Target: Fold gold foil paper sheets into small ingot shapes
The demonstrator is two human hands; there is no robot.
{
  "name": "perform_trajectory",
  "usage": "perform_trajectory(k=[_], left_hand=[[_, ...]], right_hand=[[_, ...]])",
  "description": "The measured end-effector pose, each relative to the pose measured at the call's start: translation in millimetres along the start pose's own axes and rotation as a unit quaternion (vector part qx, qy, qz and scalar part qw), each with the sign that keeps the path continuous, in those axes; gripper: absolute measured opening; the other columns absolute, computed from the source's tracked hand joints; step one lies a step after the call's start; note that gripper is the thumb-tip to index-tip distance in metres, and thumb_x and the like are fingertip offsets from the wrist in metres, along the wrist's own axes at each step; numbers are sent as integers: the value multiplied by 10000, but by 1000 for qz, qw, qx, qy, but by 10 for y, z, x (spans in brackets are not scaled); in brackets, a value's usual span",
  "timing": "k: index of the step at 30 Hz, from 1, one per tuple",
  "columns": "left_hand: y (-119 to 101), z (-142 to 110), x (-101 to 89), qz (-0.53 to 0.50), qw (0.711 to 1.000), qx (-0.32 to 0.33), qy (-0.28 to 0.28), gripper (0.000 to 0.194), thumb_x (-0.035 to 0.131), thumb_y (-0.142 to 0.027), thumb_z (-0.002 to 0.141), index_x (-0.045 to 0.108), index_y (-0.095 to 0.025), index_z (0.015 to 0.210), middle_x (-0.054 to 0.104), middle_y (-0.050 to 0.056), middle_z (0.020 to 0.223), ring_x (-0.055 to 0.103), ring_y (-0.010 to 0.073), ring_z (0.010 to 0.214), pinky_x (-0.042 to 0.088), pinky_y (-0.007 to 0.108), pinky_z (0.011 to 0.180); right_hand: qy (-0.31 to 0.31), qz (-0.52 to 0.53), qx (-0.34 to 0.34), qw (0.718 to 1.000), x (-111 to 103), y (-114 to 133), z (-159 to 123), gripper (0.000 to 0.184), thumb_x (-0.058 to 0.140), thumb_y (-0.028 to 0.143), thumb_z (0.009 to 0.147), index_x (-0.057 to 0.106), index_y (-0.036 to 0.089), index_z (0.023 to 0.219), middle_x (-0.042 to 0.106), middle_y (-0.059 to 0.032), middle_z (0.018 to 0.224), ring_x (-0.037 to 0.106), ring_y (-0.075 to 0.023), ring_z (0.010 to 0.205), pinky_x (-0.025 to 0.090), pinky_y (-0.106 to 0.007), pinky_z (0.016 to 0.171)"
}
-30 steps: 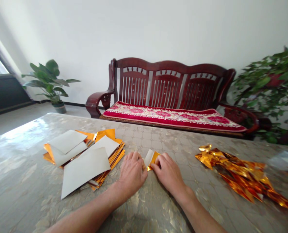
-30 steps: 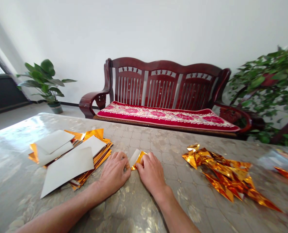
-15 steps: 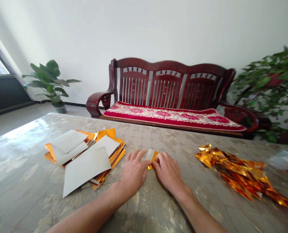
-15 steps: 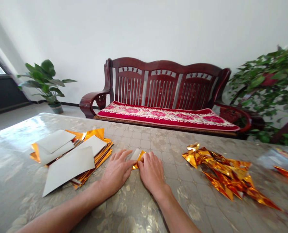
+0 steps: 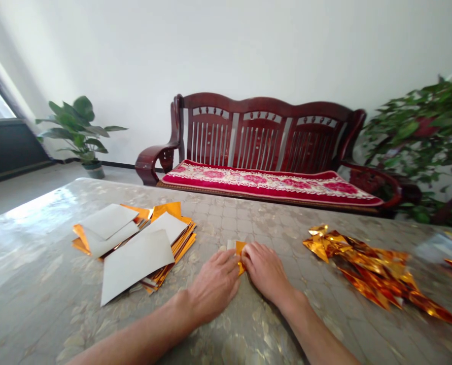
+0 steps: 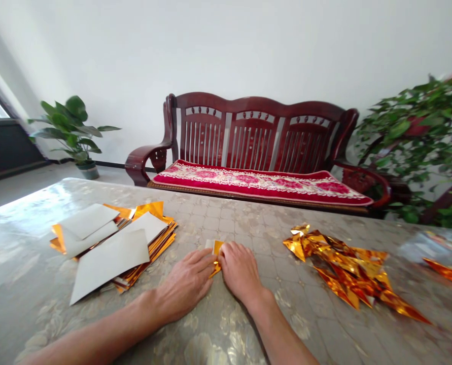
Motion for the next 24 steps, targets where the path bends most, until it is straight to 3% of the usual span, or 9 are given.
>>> perform_trajectory(k=[4, 7, 14, 19, 24], left_hand=[[-30, 11, 62, 1, 1000, -1, 30, 148, 452, -180, 978, 596, -161, 952, 644, 56, 1083, 581, 197, 1056, 479, 336, 962], [-28, 19, 120, 28, 998, -4, 50, 92, 490, -199, 969, 573, -163, 948, 637, 44, 1034, 581, 210, 978, 501, 347, 886], [-7, 31, 135, 49, 994, -48, 84, 99, 539, -248, 951, 575, -170, 1001, 639, 42, 1016, 565, 229, 971, 486, 346, 864], [7, 36, 102, 19, 994, -63, 89, 218, 607, -246, 914, 586, -156, 1112, 643, 52, 1100, 560, 234, 1047, 465, 352, 945], [-37, 1, 123, 2, 995, -49, 88, 223, 639, -264, 896, 613, -174, 1098, 634, 50, 1131, 555, 238, 1069, 470, 364, 958]], right_hand=[[2, 42, -30, 999, -11, 35, -106, 140, 515, 239, 945, 550, 217, 811, 626, -16, 866, 561, -183, 826, 363, -291, 720], [-6, 63, -2, 998, -1, 2, -131, 162, 490, 239, 947, 555, 215, 801, 620, -19, 853, 568, -183, 815, 378, -287, 712], [-55, 105, 65, 991, -4, -123, -114, 177, 466, 205, 928, 599, 207, 1044, 607, -66, 1046, 583, -205, 1007, 434, -305, 863], [-50, 72, 76, 993, -2, -107, -86, 170, 459, 220, 930, 618, 211, 989, 603, -66, 1038, 602, -191, 971, 444, -287, 836], [-30, 51, 109, 992, -20, -104, -5, 133, 468, 220, 917, 600, 209, 912, 618, -56, 1010, 604, -186, 958, 420, -277, 787]])
Point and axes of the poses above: each hand's wrist, its own z-axis towards the middle knuckle, its own x-axis out of the palm, y = z × x, the point moved 7 cm from there along z, towards the middle knuckle
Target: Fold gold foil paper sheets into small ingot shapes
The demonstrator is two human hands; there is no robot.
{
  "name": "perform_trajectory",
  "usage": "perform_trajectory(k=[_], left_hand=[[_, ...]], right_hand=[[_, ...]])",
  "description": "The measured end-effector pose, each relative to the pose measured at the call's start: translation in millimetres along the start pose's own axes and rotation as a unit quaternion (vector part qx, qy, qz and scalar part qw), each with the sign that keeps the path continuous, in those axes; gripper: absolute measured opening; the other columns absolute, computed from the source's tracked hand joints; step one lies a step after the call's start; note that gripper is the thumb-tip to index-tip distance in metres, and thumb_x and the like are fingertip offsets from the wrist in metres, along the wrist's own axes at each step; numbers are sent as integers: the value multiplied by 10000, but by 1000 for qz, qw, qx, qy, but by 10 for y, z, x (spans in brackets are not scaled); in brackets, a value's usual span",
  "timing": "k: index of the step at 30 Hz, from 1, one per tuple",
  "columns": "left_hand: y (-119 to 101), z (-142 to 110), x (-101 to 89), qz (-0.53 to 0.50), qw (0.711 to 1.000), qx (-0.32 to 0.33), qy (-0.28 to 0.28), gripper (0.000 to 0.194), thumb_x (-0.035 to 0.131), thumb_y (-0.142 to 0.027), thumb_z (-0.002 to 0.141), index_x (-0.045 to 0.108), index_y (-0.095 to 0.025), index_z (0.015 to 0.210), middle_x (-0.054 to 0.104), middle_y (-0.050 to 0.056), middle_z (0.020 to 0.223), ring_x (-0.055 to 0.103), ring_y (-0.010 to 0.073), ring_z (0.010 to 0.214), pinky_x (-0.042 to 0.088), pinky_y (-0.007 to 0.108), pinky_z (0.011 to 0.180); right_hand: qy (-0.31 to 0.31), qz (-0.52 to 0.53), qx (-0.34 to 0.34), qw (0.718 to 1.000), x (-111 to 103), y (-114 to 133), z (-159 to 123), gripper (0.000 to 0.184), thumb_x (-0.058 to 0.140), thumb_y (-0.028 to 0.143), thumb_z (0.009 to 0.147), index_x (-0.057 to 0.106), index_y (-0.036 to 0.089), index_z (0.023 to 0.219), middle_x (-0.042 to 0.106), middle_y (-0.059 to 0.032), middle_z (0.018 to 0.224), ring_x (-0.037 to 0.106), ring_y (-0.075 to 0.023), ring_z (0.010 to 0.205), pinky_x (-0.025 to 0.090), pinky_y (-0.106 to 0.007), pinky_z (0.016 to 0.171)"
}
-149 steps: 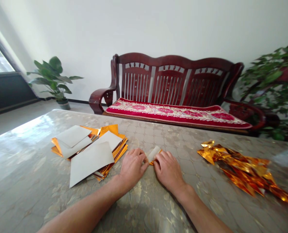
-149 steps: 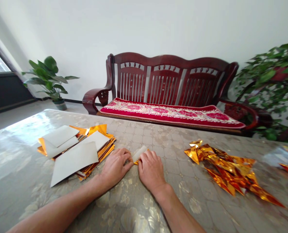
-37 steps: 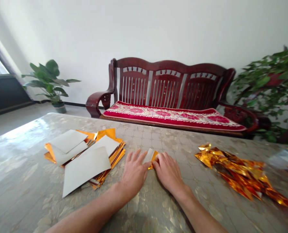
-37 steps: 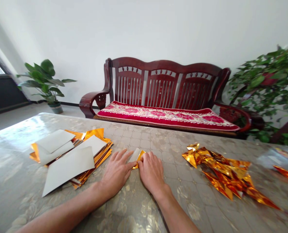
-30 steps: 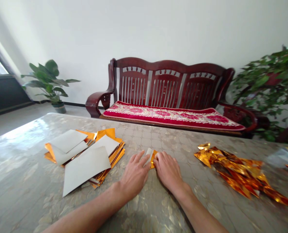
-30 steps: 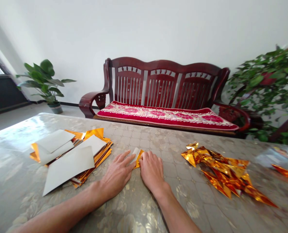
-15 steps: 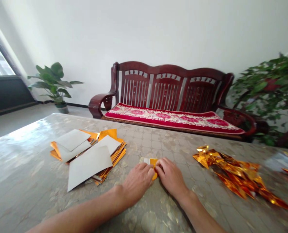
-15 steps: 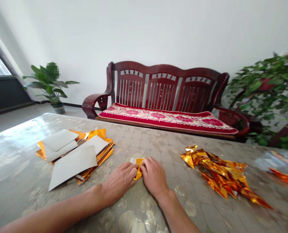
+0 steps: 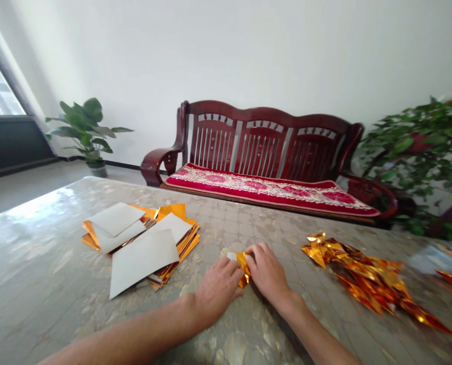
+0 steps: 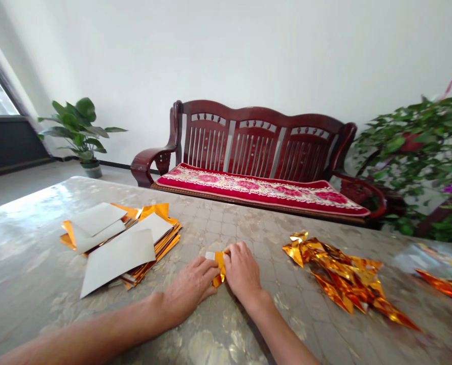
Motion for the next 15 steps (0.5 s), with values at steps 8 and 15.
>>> perform_trajectory(k=[8, 15], left_hand=[[-9, -26, 39, -13, 999, -9, -35, 152, 561, -274, 945, 608, -199, 1068, 624, 33, 1121, 554, 225, 1028, 488, 371, 917], [28, -54, 19, -9, 998, -33, -50, 156, 543, -312, 954, 596, -224, 1071, 630, 29, 1083, 562, 243, 1009, 495, 398, 857]], right_hand=[[100, 58, 86, 990, 82, -100, 187, 229, 568, 279, 828, 594, 215, 1047, 684, -13, 922, 623, -159, 818, 362, -241, 644], [139, 52, 93, 985, 129, -67, 282, 96, 574, 254, 789, 661, 219, 768, 690, -16, 822, 609, -151, 739, 327, -235, 591]])
Point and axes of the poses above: each hand's wrist, its own z-axis towards the middle knuckle, its own x-axis out of the palm, y = z × x, the point moved 7 cm from there along z, towards the middle knuckle
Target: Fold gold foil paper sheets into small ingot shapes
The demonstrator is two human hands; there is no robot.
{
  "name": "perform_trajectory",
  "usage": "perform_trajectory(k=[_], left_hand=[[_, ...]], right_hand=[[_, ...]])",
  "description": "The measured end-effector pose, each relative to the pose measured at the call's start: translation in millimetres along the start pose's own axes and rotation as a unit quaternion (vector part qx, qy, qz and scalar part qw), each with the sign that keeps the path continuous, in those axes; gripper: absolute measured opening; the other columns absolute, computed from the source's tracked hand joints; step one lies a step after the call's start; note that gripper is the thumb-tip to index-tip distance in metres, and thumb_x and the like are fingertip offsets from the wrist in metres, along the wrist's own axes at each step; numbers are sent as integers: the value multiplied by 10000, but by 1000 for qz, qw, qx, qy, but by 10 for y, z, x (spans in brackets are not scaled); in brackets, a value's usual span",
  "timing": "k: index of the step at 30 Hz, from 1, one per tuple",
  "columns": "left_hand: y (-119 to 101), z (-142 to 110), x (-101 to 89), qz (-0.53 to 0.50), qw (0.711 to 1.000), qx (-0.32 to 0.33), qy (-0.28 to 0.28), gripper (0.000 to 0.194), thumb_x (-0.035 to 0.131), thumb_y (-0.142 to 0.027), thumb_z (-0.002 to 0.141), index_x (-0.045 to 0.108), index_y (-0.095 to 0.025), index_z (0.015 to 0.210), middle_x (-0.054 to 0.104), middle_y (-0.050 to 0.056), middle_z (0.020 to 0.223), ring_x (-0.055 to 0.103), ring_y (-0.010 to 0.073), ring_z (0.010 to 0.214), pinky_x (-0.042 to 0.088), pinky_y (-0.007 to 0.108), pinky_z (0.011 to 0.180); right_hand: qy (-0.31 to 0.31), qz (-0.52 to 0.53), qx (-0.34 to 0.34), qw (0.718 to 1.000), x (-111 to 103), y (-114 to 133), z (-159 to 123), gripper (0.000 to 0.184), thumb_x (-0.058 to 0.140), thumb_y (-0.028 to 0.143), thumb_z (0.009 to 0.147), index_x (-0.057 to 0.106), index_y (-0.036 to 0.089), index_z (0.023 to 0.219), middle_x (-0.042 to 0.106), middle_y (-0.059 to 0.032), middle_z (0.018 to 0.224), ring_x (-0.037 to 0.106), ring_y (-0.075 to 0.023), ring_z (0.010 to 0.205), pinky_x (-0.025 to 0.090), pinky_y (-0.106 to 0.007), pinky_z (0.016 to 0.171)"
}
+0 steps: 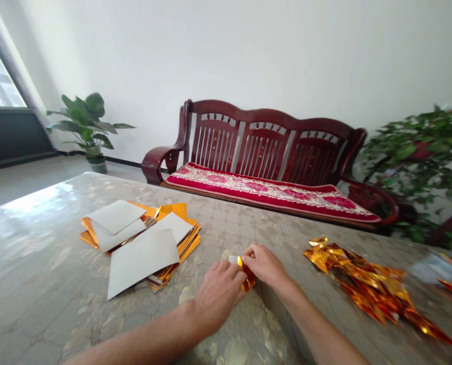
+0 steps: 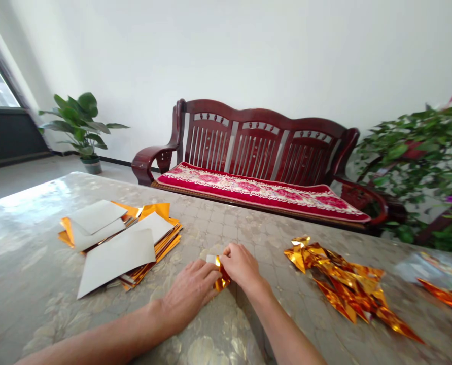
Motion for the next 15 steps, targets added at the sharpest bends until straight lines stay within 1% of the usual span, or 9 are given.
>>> perform_trajectory(k=[4, 7, 9, 12, 15], left_hand=[[8, -8, 14, 6, 1000, -12, -4, 224, 588, -332, 927, 579, -227, 1126, 622, 40, 1118, 556, 251, 1052, 490, 404, 877], [10, -6, 11, 16, 1000, -16, -4, 239, 576, -324, 932, 572, -223, 1149, 621, 47, 1114, 558, 250, 1052, 489, 401, 880], [13, -6, -4, 20, 1000, -18, -5, 246, 564, -320, 937, 567, -223, 1164, 621, 50, 1114, 557, 252, 1058, 488, 401, 879], [22, -13, -26, 25, 999, -23, -3, 287, 586, -328, 921, 554, -224, 1186, 613, 54, 1147, 549, 260, 1079, 486, 412, 888], [30, -23, -38, 35, 999, -25, -8, 342, 610, -345, 904, 535, -226, 1216, 582, 63, 1241, 540, 268, 1098, 482, 425, 900]], right_hand=[[-10, -13, -4, 1000, -23, 24, -6, 86, 585, 246, 777, 657, 218, 738, 690, -17, 827, 610, -148, 753, 321, -231, 590], [4, -5, 11, 1000, -17, 10, -32, 74, 591, 266, 782, 654, 228, 778, 698, 2, 792, 604, -136, 689, 299, -229, 554], [5, 2, 17, 1000, -21, 7, -59, 78, 606, 280, 776, 662, 239, 812, 706, 12, 787, 608, -136, 680, 296, -231, 550], [-12, 1, 24, 1000, -32, 5, -112, 87, 624, 315, 770, 676, 257, 810, 714, 20, 794, 619, -146, 705, 300, -240, 563], [-33, 3, 26, 999, -18, 7, -177, 79, 606, 304, 787, 679, 272, 783, 707, 30, 767, 620, -154, 708, 304, -251, 571]])
Point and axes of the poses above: each hand's wrist, its own z-axis towards the middle knuckle, its own x-axis out of the palm, y = z × x, the point moved 7 cm from there along z, towards the middle knuckle
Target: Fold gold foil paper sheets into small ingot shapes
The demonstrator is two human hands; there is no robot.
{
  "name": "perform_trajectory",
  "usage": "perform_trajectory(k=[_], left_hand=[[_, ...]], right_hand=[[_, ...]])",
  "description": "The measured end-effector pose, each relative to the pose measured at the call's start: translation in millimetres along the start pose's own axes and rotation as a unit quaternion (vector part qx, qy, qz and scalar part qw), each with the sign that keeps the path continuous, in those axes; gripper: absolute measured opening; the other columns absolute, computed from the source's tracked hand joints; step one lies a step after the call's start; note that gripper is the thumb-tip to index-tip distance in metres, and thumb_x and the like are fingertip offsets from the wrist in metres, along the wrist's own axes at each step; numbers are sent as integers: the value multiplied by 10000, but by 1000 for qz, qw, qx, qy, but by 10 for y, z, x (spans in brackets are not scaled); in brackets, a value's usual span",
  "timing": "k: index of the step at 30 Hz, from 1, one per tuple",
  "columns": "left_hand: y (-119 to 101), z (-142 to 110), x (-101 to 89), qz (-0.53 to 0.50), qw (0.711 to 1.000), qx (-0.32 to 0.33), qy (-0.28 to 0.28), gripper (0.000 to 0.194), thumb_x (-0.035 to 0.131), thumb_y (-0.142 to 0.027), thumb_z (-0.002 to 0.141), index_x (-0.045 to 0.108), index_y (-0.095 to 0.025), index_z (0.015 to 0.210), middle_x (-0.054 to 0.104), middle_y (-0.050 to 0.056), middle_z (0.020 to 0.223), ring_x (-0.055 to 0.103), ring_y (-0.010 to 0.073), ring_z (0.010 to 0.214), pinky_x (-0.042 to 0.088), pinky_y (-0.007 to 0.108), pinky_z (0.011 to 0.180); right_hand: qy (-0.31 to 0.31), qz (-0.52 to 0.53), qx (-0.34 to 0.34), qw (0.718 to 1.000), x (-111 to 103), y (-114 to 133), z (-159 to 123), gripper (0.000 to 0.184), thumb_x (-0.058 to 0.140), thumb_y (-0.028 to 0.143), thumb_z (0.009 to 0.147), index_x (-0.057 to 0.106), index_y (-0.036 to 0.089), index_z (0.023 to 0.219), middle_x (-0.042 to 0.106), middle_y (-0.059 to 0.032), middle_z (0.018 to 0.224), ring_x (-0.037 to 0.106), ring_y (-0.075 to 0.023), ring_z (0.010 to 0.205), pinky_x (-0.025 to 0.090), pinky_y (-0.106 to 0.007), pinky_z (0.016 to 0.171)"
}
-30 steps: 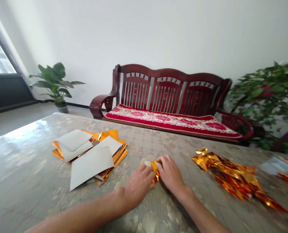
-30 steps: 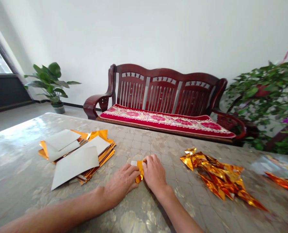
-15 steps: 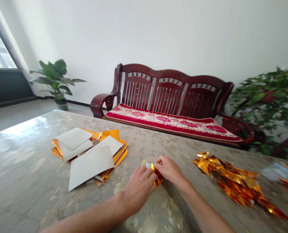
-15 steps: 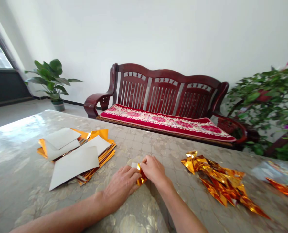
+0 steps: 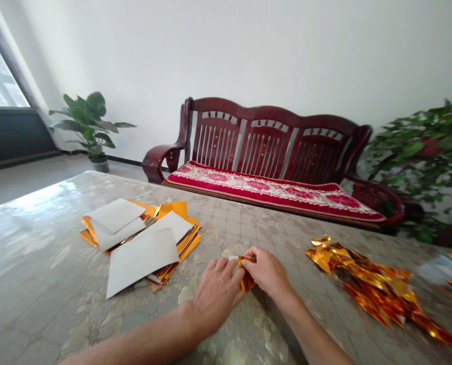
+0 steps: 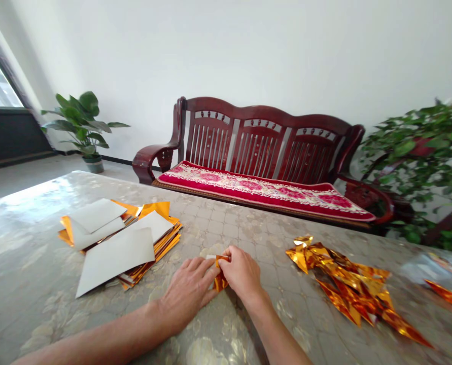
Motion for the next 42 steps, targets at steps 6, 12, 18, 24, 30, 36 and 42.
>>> perform_trajectory(k=[6, 12, 18, 24, 30, 36, 42], left_hand=[[2, 1, 12, 18, 1000, 5, -3, 364, 612, -382, 904, 529, -224, 1220, 554, 74, 1303, 540, 278, 1093, 485, 437, 885], [-1, 13, -22, 22, 1000, 5, 4, 332, 613, -383, 906, 545, -221, 1188, 565, 70, 1255, 538, 269, 1076, 484, 423, 880], [3, 11, -18, 21, 1000, 2, 12, 345, 608, -390, 907, 534, -230, 1204, 555, 66, 1261, 532, 266, 1070, 488, 423, 876], [14, 20, -25, 19, 1000, 2, 22, 329, 609, -390, 903, 541, -232, 1182, 560, 67, 1246, 527, 266, 1075, 482, 424, 884], [18, 23, -31, 24, 1000, 2, 20, 324, 618, -418, 894, 551, -228, 1147, 560, 69, 1243, 533, 262, 1059, 482, 414, 863], [25, 21, -14, 26, 1000, 2, 14, 335, 626, -415, 890, 550, -227, 1157, 550, 79, 1264, 534, 261, 1058, 482, 420, 866], [24, 14, -8, 26, 1000, 1, 10, 313, 624, -396, 894, 552, -235, 1153, 551, 71, 1283, 535, 270, 1067, 486, 442, 870]], right_hand=[[-80, 11, -76, 994, 11, 76, -135, 123, 571, 217, 836, 683, 266, 819, 693, 5, 892, 617, -174, 860, 375, -259, 694], [-120, -2, -148, 982, 20, 126, -233, 165, 546, 184, 889, 687, 264, 859, 659, -6, 904, 592, -179, 913, 397, -262, 768], [-139, -40, -207, 968, 17, 168, -295, 201, 535, 160, 916, 704, 265, 940, 639, -19, 901, 564, -186, 921, 395, -265, 795], [-151, -88, -246, 953, -1, 229, -345, 178, 543, 203, 937, 713, 254, 940, 621, -31, 861, 541, -186, 880, 375, -278, 778], [-157, -127, -268, 942, -9, 293, -381, 176, 554, 183, 933, 716, 246, 907, 614, -34, 820, 520, -189, 832, 353, -294, 753], [-147, -150, -273, 939, 7, 300, -383, 165, 575, 156, 918, 689, 239, 832, 609, -30, 831, 509, -188, 825, 346, -297, 753], [-136, -178, -284, 932, 14, 333, -397, 152, 579, 145, 917, 676, 237, 845, 616, -30, 865, 511, -196, 832, 346, -317, 754]])
Point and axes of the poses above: each hand's wrist, its own z-axis towards the middle knuckle, its own x-axis out of the palm, y = z × x, the point moved 7 cm from there along z, towards the middle knuckle
